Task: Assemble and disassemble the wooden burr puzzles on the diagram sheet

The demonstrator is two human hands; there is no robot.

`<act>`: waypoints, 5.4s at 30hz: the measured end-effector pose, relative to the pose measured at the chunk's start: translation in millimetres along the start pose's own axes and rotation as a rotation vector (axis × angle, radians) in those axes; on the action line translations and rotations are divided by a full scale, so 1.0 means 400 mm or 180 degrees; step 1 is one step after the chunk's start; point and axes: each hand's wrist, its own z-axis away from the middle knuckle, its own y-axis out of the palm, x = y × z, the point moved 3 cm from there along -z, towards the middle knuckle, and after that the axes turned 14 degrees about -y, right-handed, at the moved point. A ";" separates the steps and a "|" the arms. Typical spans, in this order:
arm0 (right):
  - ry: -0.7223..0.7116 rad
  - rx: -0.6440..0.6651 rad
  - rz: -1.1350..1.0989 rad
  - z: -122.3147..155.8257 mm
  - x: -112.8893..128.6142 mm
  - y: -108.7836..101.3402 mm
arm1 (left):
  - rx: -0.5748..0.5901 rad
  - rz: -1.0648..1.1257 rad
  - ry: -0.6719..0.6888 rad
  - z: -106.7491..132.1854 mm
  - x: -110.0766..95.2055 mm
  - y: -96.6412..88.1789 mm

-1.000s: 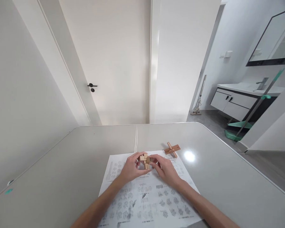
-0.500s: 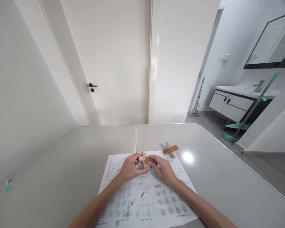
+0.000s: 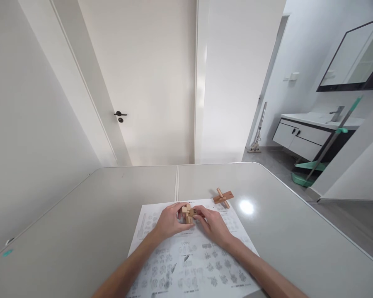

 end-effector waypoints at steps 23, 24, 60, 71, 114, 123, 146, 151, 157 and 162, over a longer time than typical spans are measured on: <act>0.0407 -0.0487 -0.0580 -0.017 -0.005 -0.026 | 0.0133 0.1015 -0.0144 0.010 -0.018 0.004; 0.0434 -0.0449 -0.0652 -0.020 -0.006 -0.026 | 0.0169 0.1076 -0.0152 0.011 -0.022 0.001; 0.2943 -0.1627 -0.4888 -0.011 -0.080 0.029 | -0.0155 0.0883 -0.0521 -0.019 0.022 -0.006; 0.2595 -0.0959 -0.4357 -0.030 -0.021 0.013 | -0.0180 0.0667 -0.0501 -0.020 0.023 -0.004; 0.2820 -0.1997 -0.5129 -0.016 -0.118 0.055 | -0.0012 0.0775 -0.0546 -0.020 0.023 -0.001; 0.2790 -0.1703 -0.5083 -0.024 -0.081 0.043 | 0.0048 0.0759 -0.0596 -0.017 0.016 -0.003; 0.2339 -0.2120 -0.5163 -0.020 -0.082 0.012 | 0.0010 0.0719 -0.0558 -0.018 0.020 0.001; 0.2323 -0.2309 -0.5593 -0.017 -0.090 0.001 | 0.0022 0.0708 -0.0544 -0.018 0.026 0.002; 0.2306 -0.2632 -0.5746 -0.007 -0.105 0.000 | 0.0038 0.0771 -0.0532 -0.018 0.025 0.000; 0.2175 -0.2632 -0.5725 0.002 -0.125 0.007 | 0.0020 0.0807 -0.0575 -0.017 0.025 0.000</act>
